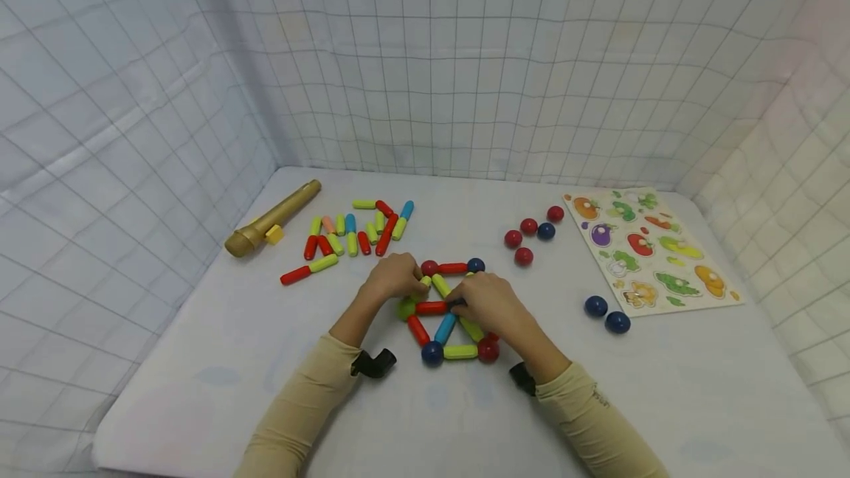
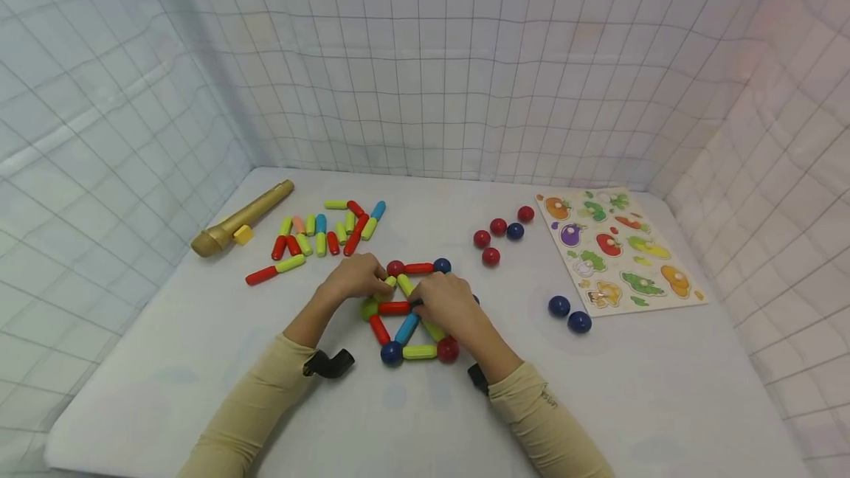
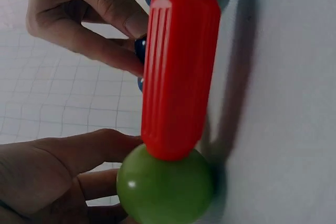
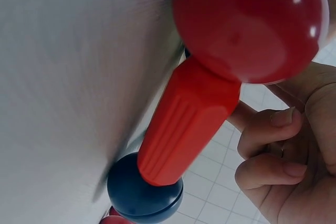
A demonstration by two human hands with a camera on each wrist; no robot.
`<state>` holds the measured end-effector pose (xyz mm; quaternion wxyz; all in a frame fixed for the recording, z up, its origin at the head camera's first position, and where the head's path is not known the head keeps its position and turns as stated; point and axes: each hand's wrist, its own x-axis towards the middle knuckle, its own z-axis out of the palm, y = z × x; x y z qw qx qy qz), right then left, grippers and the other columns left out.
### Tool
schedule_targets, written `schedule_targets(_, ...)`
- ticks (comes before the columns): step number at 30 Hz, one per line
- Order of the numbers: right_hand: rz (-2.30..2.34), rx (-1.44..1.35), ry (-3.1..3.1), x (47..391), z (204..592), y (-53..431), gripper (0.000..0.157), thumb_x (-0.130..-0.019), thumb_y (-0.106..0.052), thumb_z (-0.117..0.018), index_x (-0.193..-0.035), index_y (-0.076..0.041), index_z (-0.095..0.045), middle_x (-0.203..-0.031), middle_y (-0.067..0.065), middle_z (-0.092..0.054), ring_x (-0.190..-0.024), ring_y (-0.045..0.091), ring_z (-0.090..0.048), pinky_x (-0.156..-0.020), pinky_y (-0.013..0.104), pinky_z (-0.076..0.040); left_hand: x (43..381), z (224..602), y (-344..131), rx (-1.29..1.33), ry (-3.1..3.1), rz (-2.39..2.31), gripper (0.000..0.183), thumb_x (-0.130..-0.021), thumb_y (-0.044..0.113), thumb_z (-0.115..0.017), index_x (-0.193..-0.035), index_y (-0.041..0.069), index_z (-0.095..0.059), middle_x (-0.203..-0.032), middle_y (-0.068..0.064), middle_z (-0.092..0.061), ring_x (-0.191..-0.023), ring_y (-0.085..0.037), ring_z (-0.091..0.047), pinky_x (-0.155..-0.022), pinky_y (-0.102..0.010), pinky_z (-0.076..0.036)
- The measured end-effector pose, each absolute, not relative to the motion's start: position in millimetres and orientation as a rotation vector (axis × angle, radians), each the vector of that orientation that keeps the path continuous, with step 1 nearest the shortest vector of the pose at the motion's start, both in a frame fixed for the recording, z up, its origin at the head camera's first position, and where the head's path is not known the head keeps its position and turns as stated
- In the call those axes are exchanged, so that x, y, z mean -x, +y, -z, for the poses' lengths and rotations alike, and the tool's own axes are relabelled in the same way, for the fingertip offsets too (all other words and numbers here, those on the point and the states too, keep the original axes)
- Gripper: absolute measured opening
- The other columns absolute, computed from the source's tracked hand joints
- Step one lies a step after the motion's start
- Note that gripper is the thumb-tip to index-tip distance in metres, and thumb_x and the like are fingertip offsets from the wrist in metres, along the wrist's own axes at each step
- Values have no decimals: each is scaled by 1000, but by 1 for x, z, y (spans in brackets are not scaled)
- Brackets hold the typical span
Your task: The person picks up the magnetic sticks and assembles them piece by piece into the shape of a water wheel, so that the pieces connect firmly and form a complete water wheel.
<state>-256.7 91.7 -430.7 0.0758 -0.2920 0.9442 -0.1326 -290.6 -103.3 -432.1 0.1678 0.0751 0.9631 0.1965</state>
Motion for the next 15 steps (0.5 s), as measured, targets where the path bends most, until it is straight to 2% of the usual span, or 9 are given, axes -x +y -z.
schedule_targets(5, 380, 862, 2841, 256, 432, 92, 27, -84, -25, -76, -111, -24, -75, -99, -4, -75, -74, 9, -55, -59, 22, -43, 292, 434, -106, -195, 2739, -582, 20, -86, 26, -72, -85, 6, -77, -62, 1, -59, -59, -12, -50, -52, -20, -37)
schedule_targets(8, 370, 869, 2838, 257, 431, 92, 28, -85, -26, -76, -112, -25, -75, -98, -4, -75, -72, 9, -53, -57, 22, -42, 293, 433, -107, -153, 2727, -595, 27, -85, 28, -72, -100, 5, -76, -79, -3, -69, -67, -15, -54, -57, -22, -41)
schedule_targets(12, 395, 844, 2791, 262, 427, 98, 31, -86, -28, -74, -116, -25, -73, -99, -4, -73, -71, 11, -54, -57, 23, -44, 295, 433, -109, -116, 2745, -610, 46, -88, 34, -70, -126, 8, -65, -110, -9, -70, -85, -20, -60, -71, -30, -52)
schedule_targets(15, 382, 732, 2766, 267, 421, 110, 35, -84, -29, -76, -117, -22, -72, -100, -1, -71, -76, 13, -55, -62, 26, -48, 297, 436, -109, -175, 2764, -635, 50, -93, 35, -64, -138, 14, -55, -119, -13, -68, -95, -23, -63, -78, -34, -55)
